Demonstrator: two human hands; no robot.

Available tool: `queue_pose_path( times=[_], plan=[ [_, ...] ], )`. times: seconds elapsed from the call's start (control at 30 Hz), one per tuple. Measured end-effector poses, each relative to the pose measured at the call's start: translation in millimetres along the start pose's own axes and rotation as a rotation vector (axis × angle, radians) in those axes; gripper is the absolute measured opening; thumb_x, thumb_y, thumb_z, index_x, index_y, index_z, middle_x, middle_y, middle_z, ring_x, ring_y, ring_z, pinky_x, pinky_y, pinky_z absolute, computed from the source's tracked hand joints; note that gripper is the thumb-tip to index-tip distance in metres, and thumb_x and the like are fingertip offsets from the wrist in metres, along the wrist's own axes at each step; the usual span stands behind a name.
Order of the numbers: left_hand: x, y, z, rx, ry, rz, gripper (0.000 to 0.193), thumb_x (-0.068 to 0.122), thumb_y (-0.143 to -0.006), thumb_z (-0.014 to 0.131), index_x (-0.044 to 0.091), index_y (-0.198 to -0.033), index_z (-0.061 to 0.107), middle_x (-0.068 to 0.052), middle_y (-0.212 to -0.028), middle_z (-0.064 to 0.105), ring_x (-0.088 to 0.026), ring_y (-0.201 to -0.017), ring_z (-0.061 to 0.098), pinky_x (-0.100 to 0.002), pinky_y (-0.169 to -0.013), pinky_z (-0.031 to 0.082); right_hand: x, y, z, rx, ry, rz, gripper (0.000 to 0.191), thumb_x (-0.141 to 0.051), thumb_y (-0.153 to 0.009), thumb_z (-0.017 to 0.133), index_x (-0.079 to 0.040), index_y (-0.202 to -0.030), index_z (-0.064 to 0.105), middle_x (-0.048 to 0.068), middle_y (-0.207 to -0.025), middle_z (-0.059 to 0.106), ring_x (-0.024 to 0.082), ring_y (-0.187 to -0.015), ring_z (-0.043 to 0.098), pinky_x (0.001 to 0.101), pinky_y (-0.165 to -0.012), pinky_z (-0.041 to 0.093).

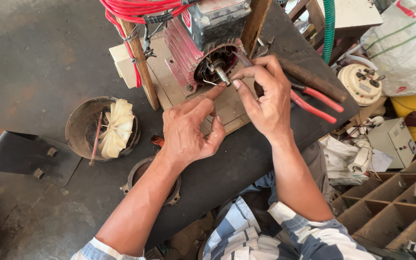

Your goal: The person uses pliers to cut a white wire and then inserts a metal pin into a motor housing. They adjust the pin and internal components with their fingers, working on the motor assembly on a workbench.

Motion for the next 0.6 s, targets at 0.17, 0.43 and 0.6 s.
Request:
queue_pose_path(
  times=[0.17, 0.43, 0.6],
  plan=[
    [1.8, 1.4, 0.3, 0.007, -0.037, 0.007, 0.015, 0.008, -0.074, 0.069, 0.005, -0.076, 0.054, -0.009, -0.127, 0.074, -0.027, -0.076, 0.072, -0.035, -0.067, 0.057, 8.5, 3.0, 4.2, -0.011, -0.078, 0.049, 0.009, -0.005, -0.098, 0.077, -0.005, -0.107, 0.074, 0.003, -0.102, 0.055, 0.010, -0.074, 0.050, 0.0279, -0.064, 0.038],
    [5.7, 3.8, -0.4, 0.031, -0.105, 0.012, 0.016, 0.007, -0.073, 0.068, 0.004, -0.075, 0.053, -0.008, -0.128, 0.073, -0.027, -0.073, 0.071, -0.036, -0.065, 0.056, 3.4, 2.0, 4.2, 0.011, 0.020, 0.026, 0.011, -0.002, -0.094, 0.077, -0.005, -0.105, 0.075, 0.006, -0.101, 0.057, 0.012, -0.069, 0.051, 0.0293, -0.062, 0.038],
    [5.6, 3.0, 1.4, 0.025, -0.123, 0.005, 0.015, 0.007, -0.074, 0.068, 0.005, -0.076, 0.054, -0.007, -0.129, 0.073, -0.026, -0.073, 0.071, -0.036, -0.065, 0.056, 0.8, 0.9, 2.9, 0.001, 0.044, -0.012, 0.010, -0.002, -0.094, 0.077, -0.004, -0.104, 0.074, 0.007, -0.100, 0.057, 0.014, -0.069, 0.053, 0.0305, -0.062, 0.040]
  ],
)
Point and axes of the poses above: each hand's wrist, its own y-axis away from the middle knuckle, its own z-axis out of the palm, x = y × z, the point moved 9 cm from there along -y, towards the middle knuckle
